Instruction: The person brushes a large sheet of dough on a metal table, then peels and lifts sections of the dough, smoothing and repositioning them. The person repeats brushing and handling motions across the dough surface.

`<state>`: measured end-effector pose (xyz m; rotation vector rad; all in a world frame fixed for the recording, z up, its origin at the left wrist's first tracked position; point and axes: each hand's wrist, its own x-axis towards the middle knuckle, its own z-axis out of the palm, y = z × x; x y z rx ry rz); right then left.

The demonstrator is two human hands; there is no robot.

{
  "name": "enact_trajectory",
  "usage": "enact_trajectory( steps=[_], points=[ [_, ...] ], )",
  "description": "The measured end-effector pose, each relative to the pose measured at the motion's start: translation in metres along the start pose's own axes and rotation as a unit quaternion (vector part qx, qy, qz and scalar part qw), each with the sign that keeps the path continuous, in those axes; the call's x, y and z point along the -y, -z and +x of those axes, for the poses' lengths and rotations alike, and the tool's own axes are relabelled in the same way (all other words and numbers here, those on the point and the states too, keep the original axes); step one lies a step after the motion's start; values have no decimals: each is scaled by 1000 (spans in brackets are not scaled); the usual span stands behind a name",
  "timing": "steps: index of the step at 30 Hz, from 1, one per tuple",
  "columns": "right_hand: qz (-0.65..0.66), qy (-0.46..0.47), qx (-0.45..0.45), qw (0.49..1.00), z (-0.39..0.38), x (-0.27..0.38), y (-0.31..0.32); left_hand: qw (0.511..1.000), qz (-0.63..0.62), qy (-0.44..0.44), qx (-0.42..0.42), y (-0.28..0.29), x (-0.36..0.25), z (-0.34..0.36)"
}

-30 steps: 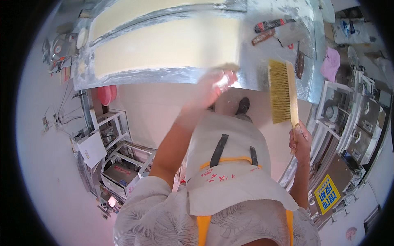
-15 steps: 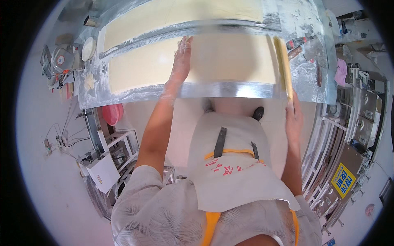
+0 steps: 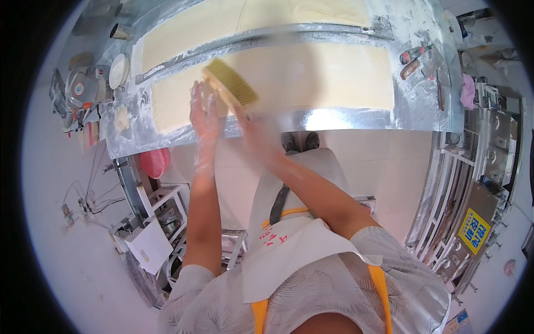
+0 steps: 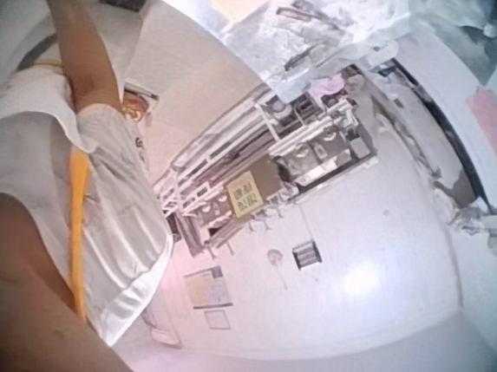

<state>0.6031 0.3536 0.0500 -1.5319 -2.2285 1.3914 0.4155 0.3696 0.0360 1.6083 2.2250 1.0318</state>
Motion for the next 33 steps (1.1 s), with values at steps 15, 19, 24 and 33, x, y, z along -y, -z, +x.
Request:
enact_trajectory(
  steps=[15,19,24,33],
  points=[
    [503,-151,-236,818,-169,-197,168,987,0,160,29,77,40,-95],
    [108,-46,-420,900,-151,-241,119,984,-7,164,69,77,33,-91],
    [47,-39,-323,944,-119,-167,28,984,34,135,107,92,29,-69],
    [-168,-210,-392,880,-102,-180,60,984,-3,138,117,148,121,-32]
  ],
)
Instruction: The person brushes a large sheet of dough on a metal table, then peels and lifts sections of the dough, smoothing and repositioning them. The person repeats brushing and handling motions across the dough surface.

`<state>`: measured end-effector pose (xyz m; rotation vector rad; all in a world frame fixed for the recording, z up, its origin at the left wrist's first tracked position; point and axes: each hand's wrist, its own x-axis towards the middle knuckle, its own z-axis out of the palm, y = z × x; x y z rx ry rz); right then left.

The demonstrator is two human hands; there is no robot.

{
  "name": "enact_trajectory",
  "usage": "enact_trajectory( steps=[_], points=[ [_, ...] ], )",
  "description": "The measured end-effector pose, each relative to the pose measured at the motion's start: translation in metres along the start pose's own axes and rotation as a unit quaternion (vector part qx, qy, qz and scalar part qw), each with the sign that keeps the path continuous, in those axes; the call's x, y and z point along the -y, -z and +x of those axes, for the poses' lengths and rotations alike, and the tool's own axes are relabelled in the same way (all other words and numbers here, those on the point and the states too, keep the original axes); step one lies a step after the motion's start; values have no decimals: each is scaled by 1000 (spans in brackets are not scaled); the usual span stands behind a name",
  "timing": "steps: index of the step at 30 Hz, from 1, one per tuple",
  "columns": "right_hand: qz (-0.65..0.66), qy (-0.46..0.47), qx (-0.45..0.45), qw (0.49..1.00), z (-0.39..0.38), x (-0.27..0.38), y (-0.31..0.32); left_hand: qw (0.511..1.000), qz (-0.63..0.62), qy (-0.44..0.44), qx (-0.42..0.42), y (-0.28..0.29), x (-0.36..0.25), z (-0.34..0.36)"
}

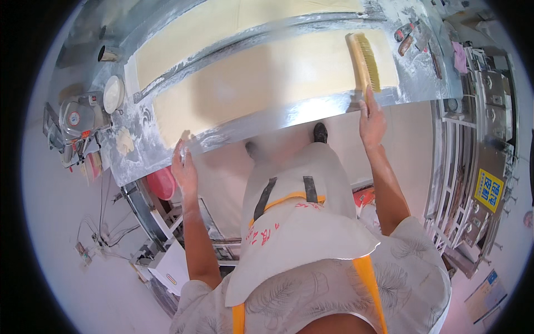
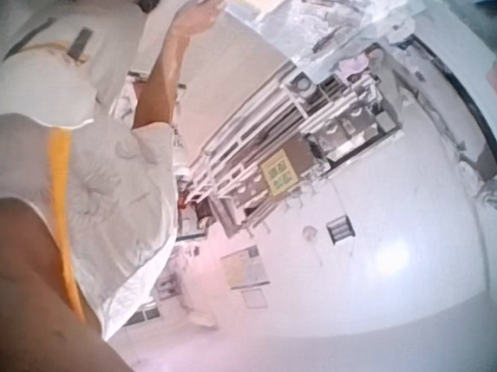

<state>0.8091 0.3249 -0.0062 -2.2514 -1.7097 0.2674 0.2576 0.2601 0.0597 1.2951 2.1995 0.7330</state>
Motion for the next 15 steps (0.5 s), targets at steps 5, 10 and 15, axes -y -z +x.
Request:
enact_trajectory(
  steps=[5,10,15],
  points=[
    [82,20,115,990,-117,141,-66,999,-25,-26,17,25,46,35],
    [176,107,190,960,-168,273,-60,997,-2,-72,12,62,94,53],
    [558,-138,362,734,-151,317,-67,997,-23,-63,25,86,119,62]
  ],
)
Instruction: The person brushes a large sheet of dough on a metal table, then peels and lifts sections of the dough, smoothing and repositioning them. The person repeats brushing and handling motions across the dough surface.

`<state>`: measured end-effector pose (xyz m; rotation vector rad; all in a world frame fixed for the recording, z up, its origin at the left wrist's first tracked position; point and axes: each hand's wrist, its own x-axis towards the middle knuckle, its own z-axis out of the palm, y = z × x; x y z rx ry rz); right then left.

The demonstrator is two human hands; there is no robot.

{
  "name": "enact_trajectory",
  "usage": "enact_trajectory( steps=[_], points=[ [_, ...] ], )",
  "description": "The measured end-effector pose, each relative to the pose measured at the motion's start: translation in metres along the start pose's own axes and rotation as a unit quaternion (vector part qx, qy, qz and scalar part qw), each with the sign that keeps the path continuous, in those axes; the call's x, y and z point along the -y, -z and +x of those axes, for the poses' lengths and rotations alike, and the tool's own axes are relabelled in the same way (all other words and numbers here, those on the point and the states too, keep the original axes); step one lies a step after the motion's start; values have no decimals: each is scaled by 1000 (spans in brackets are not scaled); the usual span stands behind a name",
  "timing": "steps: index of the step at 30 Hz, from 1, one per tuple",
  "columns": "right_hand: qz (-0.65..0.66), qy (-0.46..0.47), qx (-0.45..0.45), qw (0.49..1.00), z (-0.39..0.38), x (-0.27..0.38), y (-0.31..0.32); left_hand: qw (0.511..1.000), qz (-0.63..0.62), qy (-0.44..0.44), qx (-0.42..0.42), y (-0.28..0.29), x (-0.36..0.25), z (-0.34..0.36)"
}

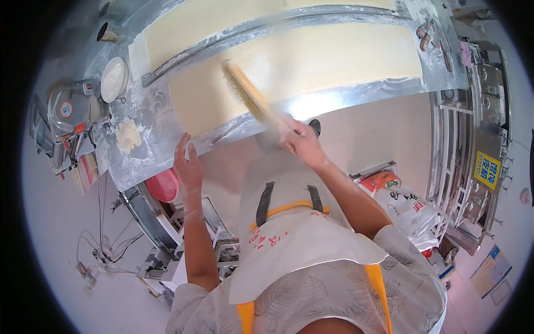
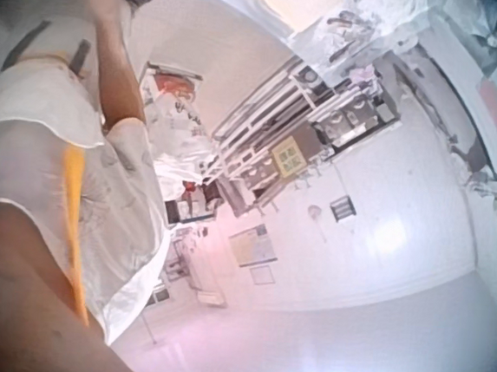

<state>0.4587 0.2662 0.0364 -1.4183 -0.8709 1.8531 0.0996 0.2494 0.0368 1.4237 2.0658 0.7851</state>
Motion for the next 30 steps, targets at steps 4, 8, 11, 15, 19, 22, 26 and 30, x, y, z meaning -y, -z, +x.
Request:
enact_trajectory(
  steps=[4,8,11,15,19,22,26,30],
  points=[
    [162,-62,-85,981,-14,-17,81,1000,-21,17,6,13,13,3],
    [158,3,-222,962,-74,-12,185,999,-33,11,12,20,25,0],
    [45,61,-321,944,-90,8,218,999,-34,31,15,15,24,-3],
    [-291,138,-428,844,-63,-33,227,999,-22,29,36,0,0,-5],
    [-454,115,-310,828,-56,-60,108,998,-19,47,26,-8,-14,-20],
    [-428,87,-205,876,-72,-25,63,997,-29,61,24,-9,-20,-32],
    [-148,121,-160,968,-51,-53,116,999,18,39,17,-14,-28,-41],
    [43,-25,-235,971,-75,-44,241,998,3,68,-17,-14,-39,-58]
  ],
)
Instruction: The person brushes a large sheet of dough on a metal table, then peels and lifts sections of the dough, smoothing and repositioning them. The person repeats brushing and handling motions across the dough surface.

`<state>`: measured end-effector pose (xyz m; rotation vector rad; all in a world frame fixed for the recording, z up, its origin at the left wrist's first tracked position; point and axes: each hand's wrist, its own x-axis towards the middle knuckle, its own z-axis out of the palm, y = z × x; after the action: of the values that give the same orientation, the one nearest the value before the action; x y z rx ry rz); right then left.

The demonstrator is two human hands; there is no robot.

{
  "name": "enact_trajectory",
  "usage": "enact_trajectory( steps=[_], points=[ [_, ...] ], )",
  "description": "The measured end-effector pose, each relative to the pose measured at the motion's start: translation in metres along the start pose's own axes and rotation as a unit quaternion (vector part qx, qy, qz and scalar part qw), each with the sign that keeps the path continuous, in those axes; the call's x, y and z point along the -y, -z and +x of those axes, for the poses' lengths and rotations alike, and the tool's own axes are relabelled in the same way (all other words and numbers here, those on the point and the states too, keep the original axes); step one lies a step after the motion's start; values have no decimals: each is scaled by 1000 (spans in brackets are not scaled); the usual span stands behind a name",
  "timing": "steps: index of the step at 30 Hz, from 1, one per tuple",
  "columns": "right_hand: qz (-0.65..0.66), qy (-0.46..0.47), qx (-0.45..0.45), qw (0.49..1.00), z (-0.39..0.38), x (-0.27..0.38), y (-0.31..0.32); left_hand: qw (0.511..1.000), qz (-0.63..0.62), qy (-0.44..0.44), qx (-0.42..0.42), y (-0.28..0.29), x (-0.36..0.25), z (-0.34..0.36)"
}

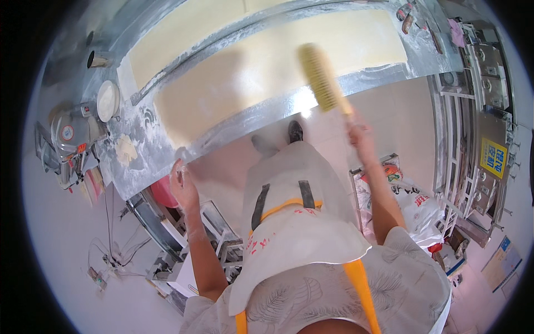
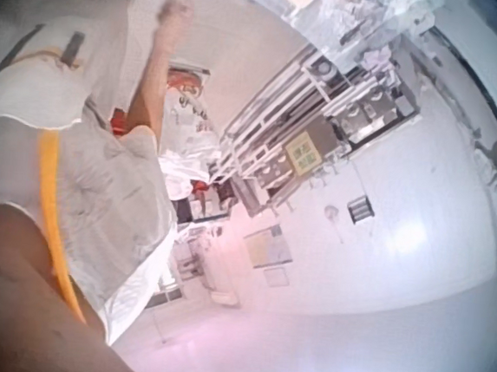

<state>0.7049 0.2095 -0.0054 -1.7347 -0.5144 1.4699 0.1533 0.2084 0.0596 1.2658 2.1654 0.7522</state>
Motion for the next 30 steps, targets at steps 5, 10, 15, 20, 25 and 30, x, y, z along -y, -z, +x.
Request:
enact_trajectory(
  steps=[5,10,15,20,25,30],
  points=[
    [-199,166,-120,958,13,98,50,999,-39,4,-20,7,24,-26],
    [-429,246,-196,847,83,72,-31,998,-67,-1,-21,6,38,-40],
    [-444,258,50,857,32,16,-232,998,-47,-6,-46,21,33,-51],
    [-498,265,239,790,-24,0,-368,998,-46,15,-41,41,71,-56],
    [-490,289,118,814,-48,34,-346,996,-18,76,-53,71,111,-52],
    [-558,284,-56,778,-44,-12,-304,995,-52,64,-64,88,171,-40]
  ],
)
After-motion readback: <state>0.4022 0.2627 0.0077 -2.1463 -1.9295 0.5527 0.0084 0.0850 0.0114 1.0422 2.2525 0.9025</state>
